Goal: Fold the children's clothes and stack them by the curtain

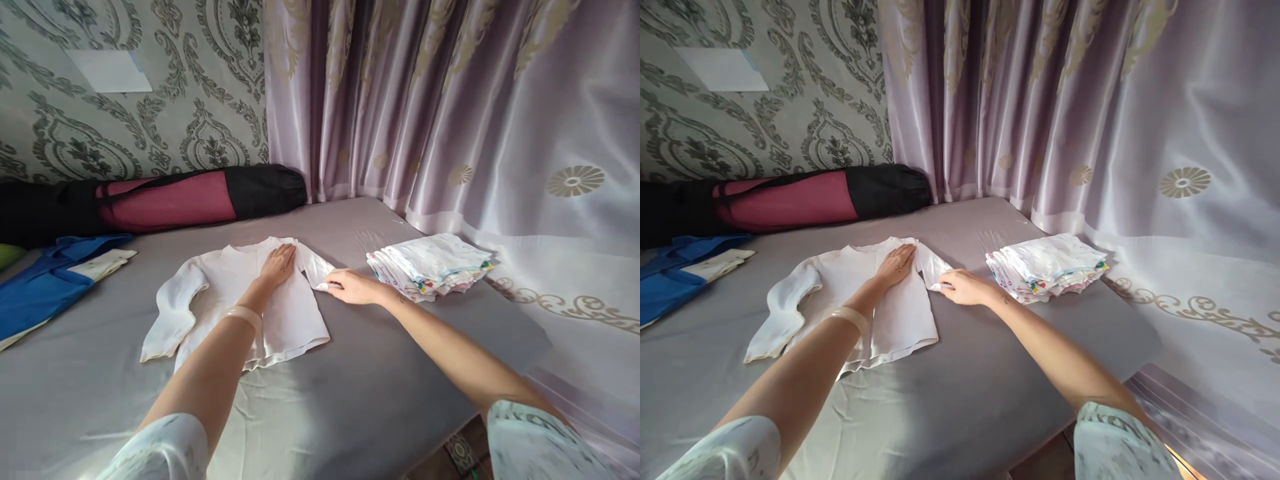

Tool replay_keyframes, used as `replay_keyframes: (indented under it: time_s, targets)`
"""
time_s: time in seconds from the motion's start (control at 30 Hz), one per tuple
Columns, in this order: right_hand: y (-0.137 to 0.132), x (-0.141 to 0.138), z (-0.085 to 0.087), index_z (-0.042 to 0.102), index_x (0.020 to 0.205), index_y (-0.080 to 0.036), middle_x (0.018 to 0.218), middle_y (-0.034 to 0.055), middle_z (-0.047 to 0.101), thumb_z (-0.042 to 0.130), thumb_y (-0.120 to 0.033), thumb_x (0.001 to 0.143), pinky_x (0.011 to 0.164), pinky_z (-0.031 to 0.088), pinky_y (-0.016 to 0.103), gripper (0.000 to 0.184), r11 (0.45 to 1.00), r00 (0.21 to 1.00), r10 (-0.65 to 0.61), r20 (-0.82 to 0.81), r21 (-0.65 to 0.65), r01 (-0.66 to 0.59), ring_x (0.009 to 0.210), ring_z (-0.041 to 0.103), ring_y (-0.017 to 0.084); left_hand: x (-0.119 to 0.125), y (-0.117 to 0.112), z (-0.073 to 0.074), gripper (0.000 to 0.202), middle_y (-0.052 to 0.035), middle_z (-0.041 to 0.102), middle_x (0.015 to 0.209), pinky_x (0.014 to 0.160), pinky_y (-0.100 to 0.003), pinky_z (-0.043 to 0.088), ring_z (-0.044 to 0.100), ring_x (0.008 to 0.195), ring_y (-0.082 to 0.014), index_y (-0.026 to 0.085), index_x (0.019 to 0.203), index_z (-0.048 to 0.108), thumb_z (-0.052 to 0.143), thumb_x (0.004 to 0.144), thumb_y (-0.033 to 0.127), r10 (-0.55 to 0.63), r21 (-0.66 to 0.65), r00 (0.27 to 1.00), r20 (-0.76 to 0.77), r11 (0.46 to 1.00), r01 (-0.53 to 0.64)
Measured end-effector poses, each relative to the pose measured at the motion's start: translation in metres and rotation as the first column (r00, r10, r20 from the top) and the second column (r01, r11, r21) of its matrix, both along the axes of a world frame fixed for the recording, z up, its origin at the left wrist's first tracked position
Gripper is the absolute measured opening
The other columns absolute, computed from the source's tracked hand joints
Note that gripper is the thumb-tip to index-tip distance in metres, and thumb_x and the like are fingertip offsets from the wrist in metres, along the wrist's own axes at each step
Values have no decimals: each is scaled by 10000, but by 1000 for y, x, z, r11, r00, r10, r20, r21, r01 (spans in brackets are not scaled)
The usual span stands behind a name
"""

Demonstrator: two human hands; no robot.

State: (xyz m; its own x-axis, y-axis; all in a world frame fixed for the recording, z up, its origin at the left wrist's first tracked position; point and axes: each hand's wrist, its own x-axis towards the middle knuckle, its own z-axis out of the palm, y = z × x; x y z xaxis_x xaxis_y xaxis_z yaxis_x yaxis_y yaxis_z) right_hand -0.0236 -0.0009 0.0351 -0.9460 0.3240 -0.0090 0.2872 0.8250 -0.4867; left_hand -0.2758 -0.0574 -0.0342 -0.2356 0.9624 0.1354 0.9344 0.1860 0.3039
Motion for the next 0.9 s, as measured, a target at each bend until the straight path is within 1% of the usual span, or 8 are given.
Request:
replay_keyframes:
  time_s: [0.07,0.13,0.27,0.37,0.47,0.57,0.7,0.9]
  targets:
    - [19,-4,6,694,983,-169,896,33,701,516,-210,876,729,432,234,211,986,987,-155,-50,-67,152,806,615,162,3,-1,2,505,-84,391,1537,1196,-405,193,283,1447,-218,170,1446,410,233,991,297,16,-40,1000,-8,999,-16]
    - [45,-9,11,684,1011,-150,903,33,712,530,-181,849,677,430,204,226,929,932,-346,-111,-178,323,796,623,149,5,-1,4,518,-75,362,1555,1200,-403,170,260,1457,-215,171,1464,387,225,993,312,28,-64,1000,-15,998,-29]
    - [94,-14,15,694,968,-147,767,2,696,581,-149,775,559,411,177,225,702,714,-691,-115,-343,624,666,609,125,6,0,4,538,-62,324,1574,1205,-404,141,227,1468,-216,162,1484,359,213,993,326,42,-93,999,-15,995,-44]
    - [114,-15,10,702,957,-159,577,-28,599,668,-268,771,455,362,201,219,578,617,-787,22,-324,749,486,518,116,5,2,2,550,-51,311,1580,1205,-414,134,215,1473,-222,178,1493,350,197,993,348,54,-104,998,-13,993,-55]
    - [121,-17,2,707,946,-158,564,-3,585,646,-370,834,465,385,235,247,572,593,-795,130,-169,803,473,531,139,5,2,0,565,-50,300,1585,1205,-430,127,200,1477,-236,181,1505,333,187,992,367,58,-105,998,-15,993,-60]
    - [118,-21,-4,708,973,-155,763,97,687,575,-362,903,610,463,280,256,598,586,-800,128,89,797,713,664,213,5,3,0,576,-52,284,1591,1202,-458,119,174,1484,-254,189,1515,314,187,990,390,65,-110,998,-15,992,-66]
    - [107,-26,-11,655,1150,-129,1056,206,688,456,-200,953,795,460,341,289,549,579,-814,37,372,748,1006,662,280,8,3,2,623,-78,238,1605,1191,-517,103,127,1490,-296,185,1527,284,190,984,476,96,-132,995,-10,987,-96]
    - [92,-36,-27,637,1179,-44,1100,251,660,310,-13,906,928,367,418,427,505,614,-789,25,596,625,1053,629,293,11,2,6,679,-101,209,1612,1181,-550,100,116,1487,-329,189,1529,284,191,971,564,93,-143,995,-33,985,-97]
